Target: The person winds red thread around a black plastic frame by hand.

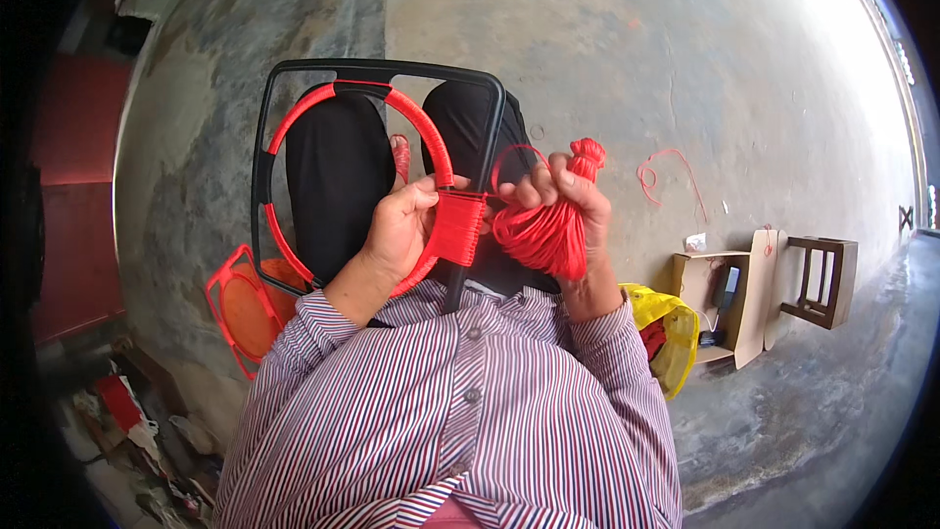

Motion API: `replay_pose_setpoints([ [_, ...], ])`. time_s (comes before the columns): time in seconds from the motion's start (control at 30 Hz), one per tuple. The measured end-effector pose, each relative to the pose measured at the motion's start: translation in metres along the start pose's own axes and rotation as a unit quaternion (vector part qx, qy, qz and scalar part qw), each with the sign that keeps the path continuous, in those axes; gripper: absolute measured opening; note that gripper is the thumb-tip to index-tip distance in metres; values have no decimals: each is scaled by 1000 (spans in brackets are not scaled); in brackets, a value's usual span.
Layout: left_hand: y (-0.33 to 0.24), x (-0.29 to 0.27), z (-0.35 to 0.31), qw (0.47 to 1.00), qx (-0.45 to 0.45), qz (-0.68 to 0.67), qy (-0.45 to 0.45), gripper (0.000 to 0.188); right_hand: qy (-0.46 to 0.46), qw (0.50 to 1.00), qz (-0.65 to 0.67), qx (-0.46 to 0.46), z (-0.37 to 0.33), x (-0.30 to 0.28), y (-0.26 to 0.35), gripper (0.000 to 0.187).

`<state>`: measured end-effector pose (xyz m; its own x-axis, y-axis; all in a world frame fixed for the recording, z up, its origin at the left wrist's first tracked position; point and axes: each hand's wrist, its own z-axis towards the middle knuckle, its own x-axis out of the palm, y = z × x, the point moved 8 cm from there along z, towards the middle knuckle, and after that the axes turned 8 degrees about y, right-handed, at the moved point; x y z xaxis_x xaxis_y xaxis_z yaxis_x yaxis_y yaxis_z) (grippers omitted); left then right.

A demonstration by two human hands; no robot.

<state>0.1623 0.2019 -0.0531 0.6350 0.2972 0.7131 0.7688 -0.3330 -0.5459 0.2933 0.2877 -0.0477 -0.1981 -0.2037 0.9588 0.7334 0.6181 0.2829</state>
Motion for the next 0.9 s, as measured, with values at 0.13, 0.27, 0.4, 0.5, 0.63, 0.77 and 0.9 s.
replay_pose_setpoints([
  [0.13, -1, 3, 0, 999, -30, 6, 22, 40, 27, 999, 26, 9, 9, -11, -2, 14],
  [0.27, 0, -2, 3, 999, -23, 21, 16, 38, -25, 997, -70, 20, 3, -13, 2, 14],
  [0.4, 2, -14, 7, 999, 0, 42, 21, 38, -56, 977, -197, 56, -8, -14, -5, 15],
  [0.5, 4, -9, 10, 999, -9, -9, 39, 39, -65, 984, -156, 59, -7, -18, -6, 15],
  [0.63, -4, 1, 4, 997, -34, -58, 26, 41, -116, 988, -66, 79, -9, -40, 2, 12],
  [0.77, -10, 0, -6, 998, -12, -56, 35, 40, -228, 962, -135, 64, -44, -118, 66, 19],
  [0.9, -15, 10, -8, 997, -14, -47, 63, 35, -343, 919, -128, -149, -147, -275, 186, 15],
])
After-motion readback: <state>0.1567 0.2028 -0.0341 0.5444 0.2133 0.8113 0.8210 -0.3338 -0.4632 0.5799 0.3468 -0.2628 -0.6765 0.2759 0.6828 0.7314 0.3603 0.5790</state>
